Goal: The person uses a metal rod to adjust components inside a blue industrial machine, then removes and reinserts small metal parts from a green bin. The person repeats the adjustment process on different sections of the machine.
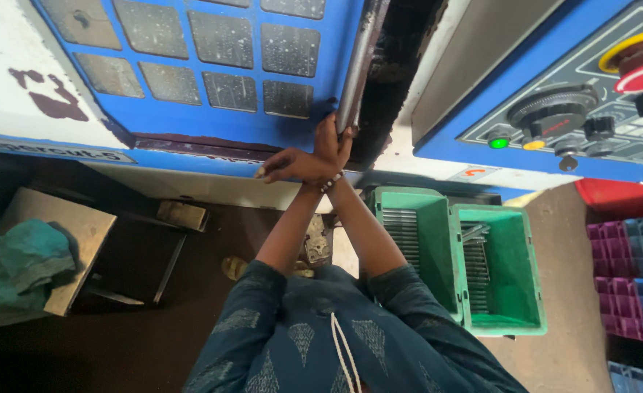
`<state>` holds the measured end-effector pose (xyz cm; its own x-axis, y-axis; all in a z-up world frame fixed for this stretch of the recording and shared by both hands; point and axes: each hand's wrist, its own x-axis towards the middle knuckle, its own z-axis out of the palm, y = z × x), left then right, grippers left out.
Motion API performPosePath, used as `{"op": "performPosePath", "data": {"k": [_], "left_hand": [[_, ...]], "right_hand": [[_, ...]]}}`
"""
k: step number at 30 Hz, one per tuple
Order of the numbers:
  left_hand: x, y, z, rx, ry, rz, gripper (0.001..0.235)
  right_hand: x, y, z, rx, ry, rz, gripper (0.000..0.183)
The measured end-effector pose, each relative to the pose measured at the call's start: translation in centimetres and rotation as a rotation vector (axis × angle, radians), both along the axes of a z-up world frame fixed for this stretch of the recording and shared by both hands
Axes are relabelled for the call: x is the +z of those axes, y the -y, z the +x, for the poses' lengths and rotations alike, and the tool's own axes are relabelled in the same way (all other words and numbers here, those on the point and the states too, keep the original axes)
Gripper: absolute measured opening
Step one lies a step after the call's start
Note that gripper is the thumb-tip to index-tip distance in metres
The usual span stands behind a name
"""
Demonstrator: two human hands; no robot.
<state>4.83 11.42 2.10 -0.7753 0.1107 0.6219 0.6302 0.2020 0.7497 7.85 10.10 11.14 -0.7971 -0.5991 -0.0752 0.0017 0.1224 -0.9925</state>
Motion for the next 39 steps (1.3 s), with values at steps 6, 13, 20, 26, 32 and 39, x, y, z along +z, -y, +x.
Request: {"op": "performPosePath", "data": {"k": [6,13,20,26,32,39], "left_hand": [[-1.0,0.1,-0.2,-0.017,-0.026,-0.010,0.048],[-1.5,-0.6,-0.5,0.010,-0.073,0.011,0.053],[-0.2,-0.4,0.0,-0.029,-0.047,0.037,0.054],[1.3,0.1,0.6,0.007,-0.062,0.006,0.051],[1.3,-0.1,0.9,0.040,-0.092,0.029,0.050],[1.0,-0.2,0.6,0.050,-0.129,0.015,0.052]], "right_hand": [[0.8,1.0,0.0,-0.060,-0.001,0.170,0.041],[-1.1,1.7,-0.9,-0.098,-0.005,0.268,0.052],[-4.6,1.4,-1.9,-0.144,-0.121,0.347,0.054],[-5.3,1.8,-0.8,-0.112,-0.361,0.594,0.051],[-4.8,2.0,0.1,-0.015,-0.411,0.687,0.043],[-5.2,1.8,0.1,-0.008,-0.472,0.717,0.041]]}}
